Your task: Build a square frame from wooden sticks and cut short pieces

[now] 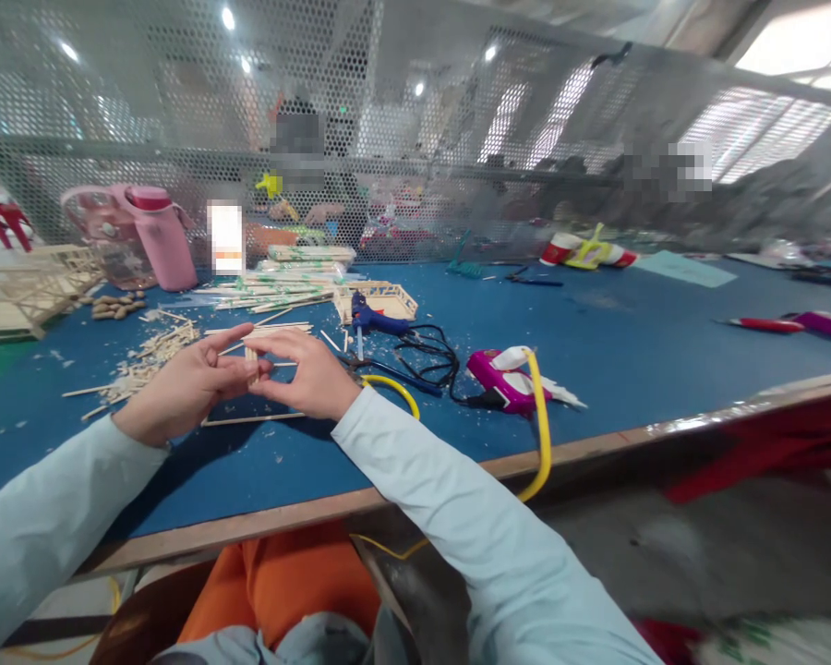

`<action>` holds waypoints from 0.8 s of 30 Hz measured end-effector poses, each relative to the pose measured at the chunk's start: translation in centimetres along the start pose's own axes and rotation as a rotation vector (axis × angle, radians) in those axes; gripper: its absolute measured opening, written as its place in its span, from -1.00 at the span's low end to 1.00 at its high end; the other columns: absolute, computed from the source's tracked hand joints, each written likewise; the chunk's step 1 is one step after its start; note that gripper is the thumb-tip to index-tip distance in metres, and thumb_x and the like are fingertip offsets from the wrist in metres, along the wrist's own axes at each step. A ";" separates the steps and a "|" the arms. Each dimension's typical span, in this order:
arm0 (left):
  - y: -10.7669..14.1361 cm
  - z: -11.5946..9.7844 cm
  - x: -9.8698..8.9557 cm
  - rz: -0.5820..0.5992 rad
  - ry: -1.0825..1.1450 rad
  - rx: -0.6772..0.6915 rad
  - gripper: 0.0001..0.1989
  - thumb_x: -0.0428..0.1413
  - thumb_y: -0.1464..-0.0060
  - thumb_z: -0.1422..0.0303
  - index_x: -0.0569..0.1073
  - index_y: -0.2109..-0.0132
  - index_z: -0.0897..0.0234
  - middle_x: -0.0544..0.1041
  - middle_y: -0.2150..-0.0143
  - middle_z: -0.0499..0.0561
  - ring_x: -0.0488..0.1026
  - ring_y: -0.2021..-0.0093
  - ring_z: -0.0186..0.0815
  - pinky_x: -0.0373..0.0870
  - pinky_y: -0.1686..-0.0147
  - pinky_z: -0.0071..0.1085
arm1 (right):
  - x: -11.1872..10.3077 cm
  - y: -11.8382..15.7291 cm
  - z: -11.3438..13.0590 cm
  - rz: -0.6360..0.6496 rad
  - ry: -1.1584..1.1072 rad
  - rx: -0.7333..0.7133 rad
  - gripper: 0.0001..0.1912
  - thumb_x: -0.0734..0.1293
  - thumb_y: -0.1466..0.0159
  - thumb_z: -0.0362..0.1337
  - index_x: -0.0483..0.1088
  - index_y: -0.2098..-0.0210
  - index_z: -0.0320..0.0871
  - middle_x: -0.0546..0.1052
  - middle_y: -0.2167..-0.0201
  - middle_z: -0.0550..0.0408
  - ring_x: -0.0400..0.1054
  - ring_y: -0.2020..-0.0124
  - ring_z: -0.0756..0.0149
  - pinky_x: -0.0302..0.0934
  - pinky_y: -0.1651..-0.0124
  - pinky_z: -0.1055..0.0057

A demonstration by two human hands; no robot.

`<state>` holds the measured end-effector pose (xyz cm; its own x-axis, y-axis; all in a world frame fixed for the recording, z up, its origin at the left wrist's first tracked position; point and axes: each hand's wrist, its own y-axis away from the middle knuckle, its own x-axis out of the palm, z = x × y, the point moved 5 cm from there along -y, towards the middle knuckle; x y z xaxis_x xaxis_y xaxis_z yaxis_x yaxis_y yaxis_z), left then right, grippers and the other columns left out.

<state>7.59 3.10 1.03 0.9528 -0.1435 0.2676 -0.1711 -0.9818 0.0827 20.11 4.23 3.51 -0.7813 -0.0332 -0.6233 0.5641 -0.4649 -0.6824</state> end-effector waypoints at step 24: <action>0.3 -0.9 0.1 0.063 0.001 0.070 -0.06 0.20 0.15 0.50 -0.15 -0.30 0.36 0.54 0.51 -0.08 0.51 0.38 -0.35 0.41 0.33 -0.46 | 0.0 -0.1 0.2 -0.047 0.031 -0.047 -0.60 0.42 0.00 -0.25 0.39 0.14 -0.10 0.52 0.18 0.03 0.33 0.06 0.22 0.16 -0.04 0.18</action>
<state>7.41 2.87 1.93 0.9403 -0.2052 0.2716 -0.2126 -0.9771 -0.0020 20.01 4.08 3.63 -0.7990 0.0160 -0.6011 0.5394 -0.4229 -0.7282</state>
